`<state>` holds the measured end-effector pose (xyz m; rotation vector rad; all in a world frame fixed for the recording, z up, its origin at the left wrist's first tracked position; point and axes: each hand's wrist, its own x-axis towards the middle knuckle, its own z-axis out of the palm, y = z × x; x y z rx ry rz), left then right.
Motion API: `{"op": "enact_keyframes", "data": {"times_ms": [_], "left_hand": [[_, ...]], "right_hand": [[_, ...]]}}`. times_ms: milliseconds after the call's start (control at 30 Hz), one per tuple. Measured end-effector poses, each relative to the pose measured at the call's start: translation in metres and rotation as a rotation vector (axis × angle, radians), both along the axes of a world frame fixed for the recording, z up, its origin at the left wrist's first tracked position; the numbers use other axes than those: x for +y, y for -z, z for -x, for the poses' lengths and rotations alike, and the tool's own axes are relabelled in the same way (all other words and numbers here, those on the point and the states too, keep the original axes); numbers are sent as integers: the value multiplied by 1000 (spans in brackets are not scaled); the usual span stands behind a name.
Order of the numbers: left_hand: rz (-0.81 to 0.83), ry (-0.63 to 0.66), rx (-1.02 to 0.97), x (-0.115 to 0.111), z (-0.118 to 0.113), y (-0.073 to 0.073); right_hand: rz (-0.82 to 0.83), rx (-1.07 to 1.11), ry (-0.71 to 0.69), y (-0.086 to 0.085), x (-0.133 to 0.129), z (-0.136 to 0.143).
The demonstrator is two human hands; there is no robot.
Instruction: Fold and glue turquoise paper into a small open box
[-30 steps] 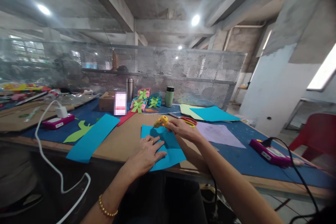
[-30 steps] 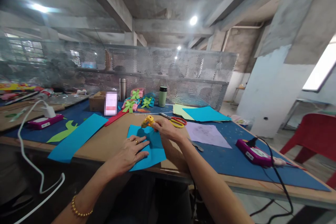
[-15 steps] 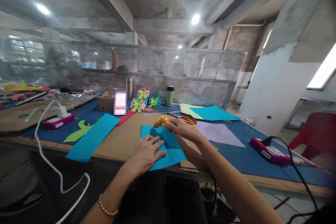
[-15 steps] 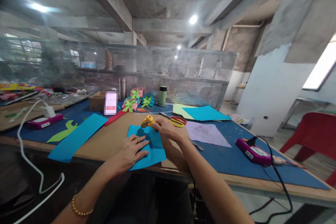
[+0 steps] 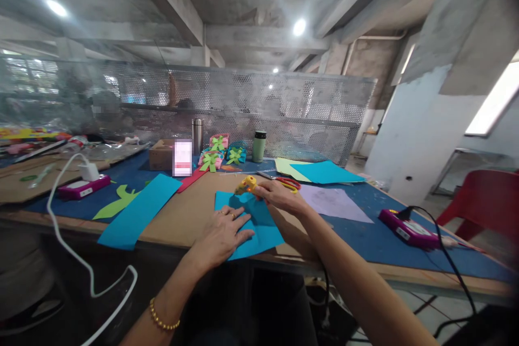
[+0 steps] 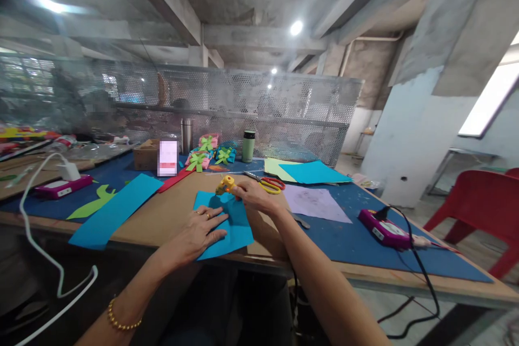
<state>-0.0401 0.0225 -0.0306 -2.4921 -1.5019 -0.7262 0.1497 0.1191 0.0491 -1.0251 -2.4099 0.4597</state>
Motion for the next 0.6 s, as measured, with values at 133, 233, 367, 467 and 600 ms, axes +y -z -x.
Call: {"op": "enact_keyframes", "data": {"times_ms": [133,233,367,467,600], "left_hand": [[-2,1,-5,0,1,0],[1,-7,-3,-1,1,-1],[-26,-4,-1,1,1,2],[-86,30,-4,6,2,11],[-183,74,12,16,8,25]], "right_hand": [[62,69,-38,4,5,-8],[156,234,-86,3,6,-15],[198,391,-48,-5,-3,-36],[85,377,94,-10,-14,-70],[-52,305,319,-10,-30,-133]]}}
